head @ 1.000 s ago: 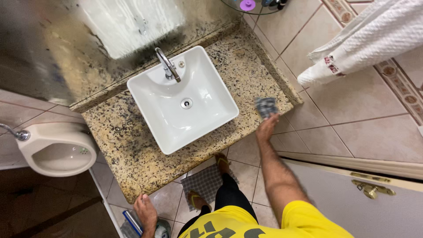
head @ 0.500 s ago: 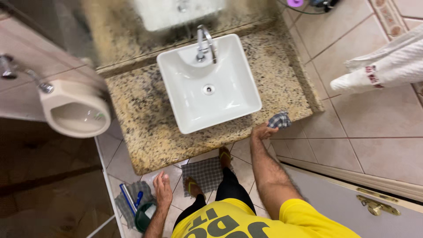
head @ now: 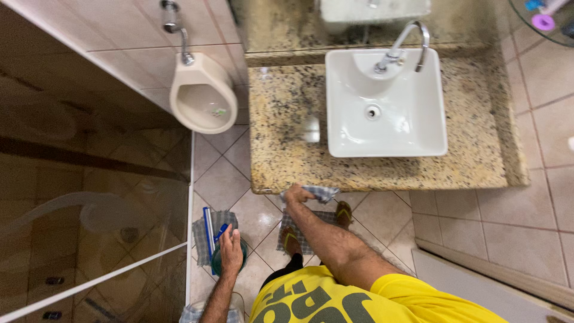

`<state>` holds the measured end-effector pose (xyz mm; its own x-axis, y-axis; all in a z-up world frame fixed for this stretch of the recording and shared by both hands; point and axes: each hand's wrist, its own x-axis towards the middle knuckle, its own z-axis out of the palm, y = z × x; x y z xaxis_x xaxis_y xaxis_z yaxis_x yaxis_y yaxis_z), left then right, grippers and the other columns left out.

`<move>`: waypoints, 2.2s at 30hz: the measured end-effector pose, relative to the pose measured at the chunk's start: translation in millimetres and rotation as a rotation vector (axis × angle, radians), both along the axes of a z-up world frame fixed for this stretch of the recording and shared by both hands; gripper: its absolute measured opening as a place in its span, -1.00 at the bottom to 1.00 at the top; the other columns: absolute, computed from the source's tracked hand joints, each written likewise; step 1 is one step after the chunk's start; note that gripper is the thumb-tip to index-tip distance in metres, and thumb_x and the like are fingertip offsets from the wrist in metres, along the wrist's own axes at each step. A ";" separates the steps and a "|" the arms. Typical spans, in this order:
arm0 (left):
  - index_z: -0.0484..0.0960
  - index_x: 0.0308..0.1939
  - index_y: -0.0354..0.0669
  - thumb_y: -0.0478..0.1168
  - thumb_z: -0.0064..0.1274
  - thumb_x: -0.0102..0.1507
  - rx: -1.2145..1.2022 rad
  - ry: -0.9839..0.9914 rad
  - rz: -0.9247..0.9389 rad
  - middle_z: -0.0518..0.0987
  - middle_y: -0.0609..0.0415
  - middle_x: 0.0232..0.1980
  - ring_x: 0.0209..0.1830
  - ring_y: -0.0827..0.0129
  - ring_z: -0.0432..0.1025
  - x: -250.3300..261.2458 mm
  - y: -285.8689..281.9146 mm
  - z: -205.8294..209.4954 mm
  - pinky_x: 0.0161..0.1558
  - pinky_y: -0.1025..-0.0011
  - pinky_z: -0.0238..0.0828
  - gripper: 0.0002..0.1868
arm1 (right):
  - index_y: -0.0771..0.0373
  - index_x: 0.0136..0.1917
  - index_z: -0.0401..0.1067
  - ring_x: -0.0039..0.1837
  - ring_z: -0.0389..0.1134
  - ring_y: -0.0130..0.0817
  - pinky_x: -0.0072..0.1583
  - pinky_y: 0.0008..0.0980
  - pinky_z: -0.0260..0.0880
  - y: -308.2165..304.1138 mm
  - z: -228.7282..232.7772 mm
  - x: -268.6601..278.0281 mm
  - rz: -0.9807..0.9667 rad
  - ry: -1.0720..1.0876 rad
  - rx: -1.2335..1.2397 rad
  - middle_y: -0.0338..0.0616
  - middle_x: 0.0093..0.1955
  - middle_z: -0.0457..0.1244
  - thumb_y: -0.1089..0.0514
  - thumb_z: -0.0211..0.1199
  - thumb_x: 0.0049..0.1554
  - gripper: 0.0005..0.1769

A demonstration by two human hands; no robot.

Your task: The person wipes the granite countertop around a white sink using a checkered cloth. They then pick up various toiletries, including bottles, jars, and tubes, from a nearby surface and wipe them individually before placing them back on the counter.

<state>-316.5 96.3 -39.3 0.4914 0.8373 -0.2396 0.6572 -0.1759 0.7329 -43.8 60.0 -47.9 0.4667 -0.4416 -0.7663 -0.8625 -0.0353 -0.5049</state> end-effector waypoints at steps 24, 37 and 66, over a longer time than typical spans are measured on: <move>0.40 0.05 -0.21 -0.21 0.06 0.15 -1.110 -1.001 0.151 0.49 0.08 -0.02 -0.02 0.31 0.40 150.9 23.7 170.1 0.07 0.31 0.31 -0.60 | 0.26 0.27 0.11 0.14 0.30 -0.34 0.15 -0.31 0.39 -92.5 183.8 2.8 1.171 0.110 1.201 -0.12 0.18 0.20 -0.01 0.27 -0.09 -0.27; 0.43 0.03 -0.22 -0.39 0.09 0.03 -1.113 -1.081 0.198 0.50 0.05 -0.04 0.00 0.25 0.37 241.8 3.3 119.7 0.04 0.29 0.32 -0.53 | 0.46 0.17 0.29 -0.18 0.29 -0.37 -0.19 -0.41 0.40 -148.9 167.0 80.6 0.903 -0.298 0.872 -0.02 -0.12 0.24 0.14 0.22 0.13 -0.58; 0.33 0.15 -0.12 -0.05 0.18 -0.09 -0.919 -0.281 0.523 0.41 -0.03 0.16 0.20 0.12 0.23 93.4 -149.8 -32.4 0.11 0.08 0.20 -0.25 | 0.29 -0.05 0.39 -0.21 0.31 -0.41 -0.19 -0.40 0.31 -171.4 27.0 77.9 1.980 -0.151 0.386 -0.18 -0.22 0.34 0.15 0.27 -0.02 -0.73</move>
